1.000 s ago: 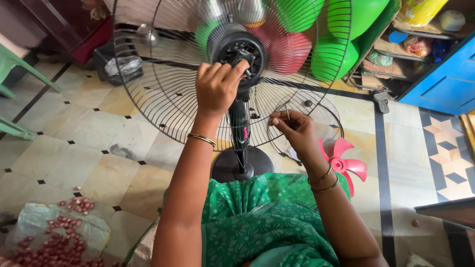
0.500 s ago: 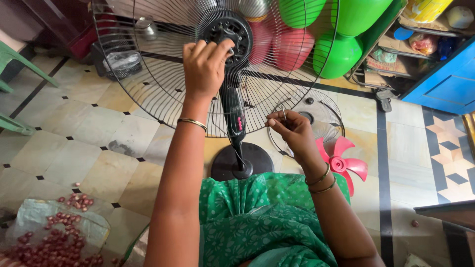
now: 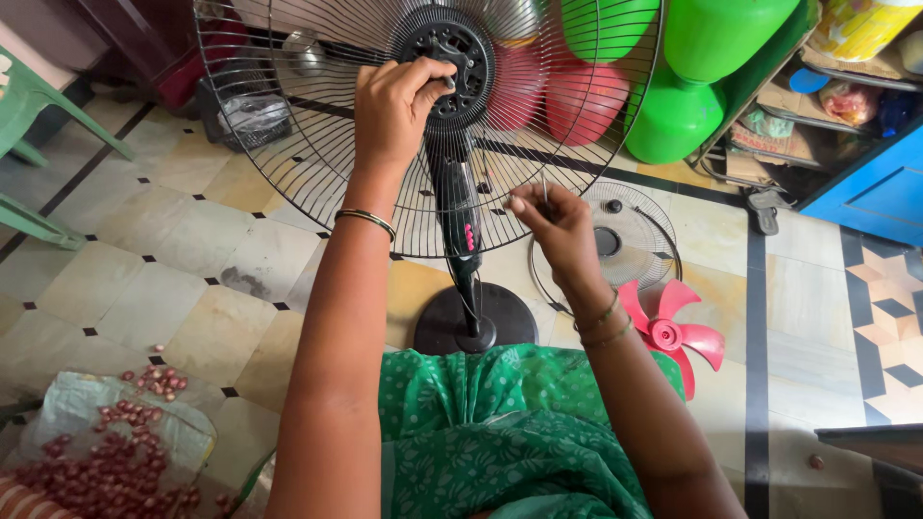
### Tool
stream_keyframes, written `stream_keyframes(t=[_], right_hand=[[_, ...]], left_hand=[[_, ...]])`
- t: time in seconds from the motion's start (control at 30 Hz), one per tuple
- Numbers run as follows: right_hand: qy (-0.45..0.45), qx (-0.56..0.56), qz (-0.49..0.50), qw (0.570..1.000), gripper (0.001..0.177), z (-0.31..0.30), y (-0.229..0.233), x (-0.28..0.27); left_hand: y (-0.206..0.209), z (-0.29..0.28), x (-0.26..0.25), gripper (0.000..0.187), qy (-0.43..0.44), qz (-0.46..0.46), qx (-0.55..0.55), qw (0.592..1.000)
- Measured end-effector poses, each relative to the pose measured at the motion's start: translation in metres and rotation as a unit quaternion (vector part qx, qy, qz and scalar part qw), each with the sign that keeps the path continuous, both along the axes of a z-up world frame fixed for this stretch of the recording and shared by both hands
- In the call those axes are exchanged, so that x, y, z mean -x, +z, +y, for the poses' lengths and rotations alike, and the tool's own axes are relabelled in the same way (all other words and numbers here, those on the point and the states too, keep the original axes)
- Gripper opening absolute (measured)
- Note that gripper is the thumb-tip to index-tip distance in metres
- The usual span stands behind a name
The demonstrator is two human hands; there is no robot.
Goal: The person removes the red fan blades from a standing fan by unscrewing the central nut, then detaches the front wire cage. The removed parts are placed on the floor beside the fan.
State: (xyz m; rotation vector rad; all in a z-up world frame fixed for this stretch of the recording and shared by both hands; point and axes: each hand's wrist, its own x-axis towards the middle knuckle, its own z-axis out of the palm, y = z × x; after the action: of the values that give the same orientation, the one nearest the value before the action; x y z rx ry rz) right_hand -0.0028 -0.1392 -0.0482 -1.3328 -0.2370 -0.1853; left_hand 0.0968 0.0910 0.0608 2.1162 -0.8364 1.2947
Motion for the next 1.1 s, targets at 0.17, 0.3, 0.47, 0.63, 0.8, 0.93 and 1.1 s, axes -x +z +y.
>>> stream_keyframes(t=[0.17,0.3,0.47,0.63,0.8,0.93,1.1], right_hand=[[-0.014,-0.017,-0.053,0.998,0.015,0.031,0.016,-0.038],[-0.037,-0.050,-0.070,0.996,0.018,0.052,0.023,-0.059],[-0.097,-0.031,-0.103,0.989,0.010,0.064,0.028,-0.062],[-0.255,0.130,-0.163,0.944,0.014,0.077,0.036,-0.046],[-0.325,0.176,-0.196,0.908,0.013,0.086,0.045,-0.035],[-0.345,0.197,-0.189,0.898,0.012,0.088,0.045,-0.034],[-0.354,0.198,-0.162,0.900,0.013,0.092,0.043,-0.039]], left_hand=[[0.002,-0.001,0.008,0.012,-0.018,0.011,0.005,1.000],[0.000,-0.004,0.018,0.013,-0.011,0.032,-0.001,0.999],[-0.002,-0.006,0.027,0.014,-0.029,0.019,0.000,0.999],[-0.006,-0.005,0.035,0.013,-0.028,0.030,0.000,0.999],[-0.008,-0.003,0.038,0.011,-0.040,0.028,0.005,0.999],[-0.009,-0.001,0.040,0.012,-0.028,0.054,0.014,0.998],[-0.009,0.001,0.041,0.012,-0.042,0.043,0.019,0.998]])
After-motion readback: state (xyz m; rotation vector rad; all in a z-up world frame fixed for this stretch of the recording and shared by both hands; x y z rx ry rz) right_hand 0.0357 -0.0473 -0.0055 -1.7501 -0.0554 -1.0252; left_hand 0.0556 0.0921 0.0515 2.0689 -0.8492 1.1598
